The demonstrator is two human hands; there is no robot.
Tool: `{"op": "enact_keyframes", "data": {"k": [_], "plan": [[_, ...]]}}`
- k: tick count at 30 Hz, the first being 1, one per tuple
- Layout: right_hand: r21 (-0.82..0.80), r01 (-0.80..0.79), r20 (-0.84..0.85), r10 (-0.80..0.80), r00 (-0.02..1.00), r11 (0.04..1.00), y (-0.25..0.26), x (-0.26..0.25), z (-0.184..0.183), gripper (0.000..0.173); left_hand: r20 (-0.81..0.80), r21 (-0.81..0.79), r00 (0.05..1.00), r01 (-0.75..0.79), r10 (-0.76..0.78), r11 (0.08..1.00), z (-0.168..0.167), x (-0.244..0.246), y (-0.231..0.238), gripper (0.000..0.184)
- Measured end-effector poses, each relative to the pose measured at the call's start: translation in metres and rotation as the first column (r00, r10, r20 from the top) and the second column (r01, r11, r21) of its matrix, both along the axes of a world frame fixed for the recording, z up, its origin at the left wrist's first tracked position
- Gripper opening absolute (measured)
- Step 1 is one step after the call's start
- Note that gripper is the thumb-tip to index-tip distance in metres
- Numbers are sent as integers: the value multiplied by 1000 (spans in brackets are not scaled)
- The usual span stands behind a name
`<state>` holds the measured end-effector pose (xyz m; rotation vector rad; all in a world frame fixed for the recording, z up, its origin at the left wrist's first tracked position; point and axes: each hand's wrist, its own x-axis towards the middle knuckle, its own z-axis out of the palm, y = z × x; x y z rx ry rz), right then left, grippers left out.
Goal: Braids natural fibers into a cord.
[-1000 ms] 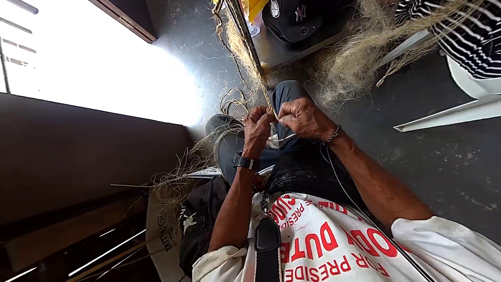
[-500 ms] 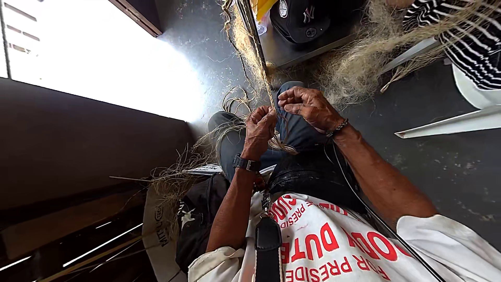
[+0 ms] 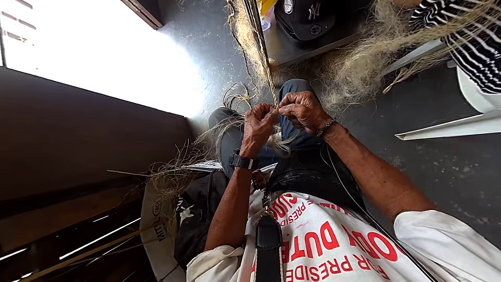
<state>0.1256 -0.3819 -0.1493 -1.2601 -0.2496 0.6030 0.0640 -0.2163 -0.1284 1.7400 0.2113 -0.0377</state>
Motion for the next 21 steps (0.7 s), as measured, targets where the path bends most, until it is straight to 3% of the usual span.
{"op": "enact_keyframes", "data": {"k": [2,4,8,12,15,18,21], "plan": [[-99,47,200,-26,979,994,2,-1,1,8,-12,323,999,34,-32,946,14,-5,0,16],[-225,116,441,-5,897,967,2,-2,2,9,-38,500,999,49,-35,865,25,-5,-3,17],[-323,176,550,33,835,930,7,-7,-3,10,22,509,998,38,-57,860,34,-39,-9,14],[-289,126,415,6,910,949,12,-12,-9,10,59,486,992,66,-108,871,13,-46,-20,12],[-147,77,136,-57,989,986,15,-18,-6,9,-12,398,988,144,-152,906,-5,-56,-19,16],[8,56,-169,-53,984,998,13,-21,-5,10,-170,350,963,259,-211,900,3,-76,-2,17],[38,81,-195,-73,978,996,7,-18,-12,10,-217,347,946,305,-241,887,29,-104,47,19]]}}
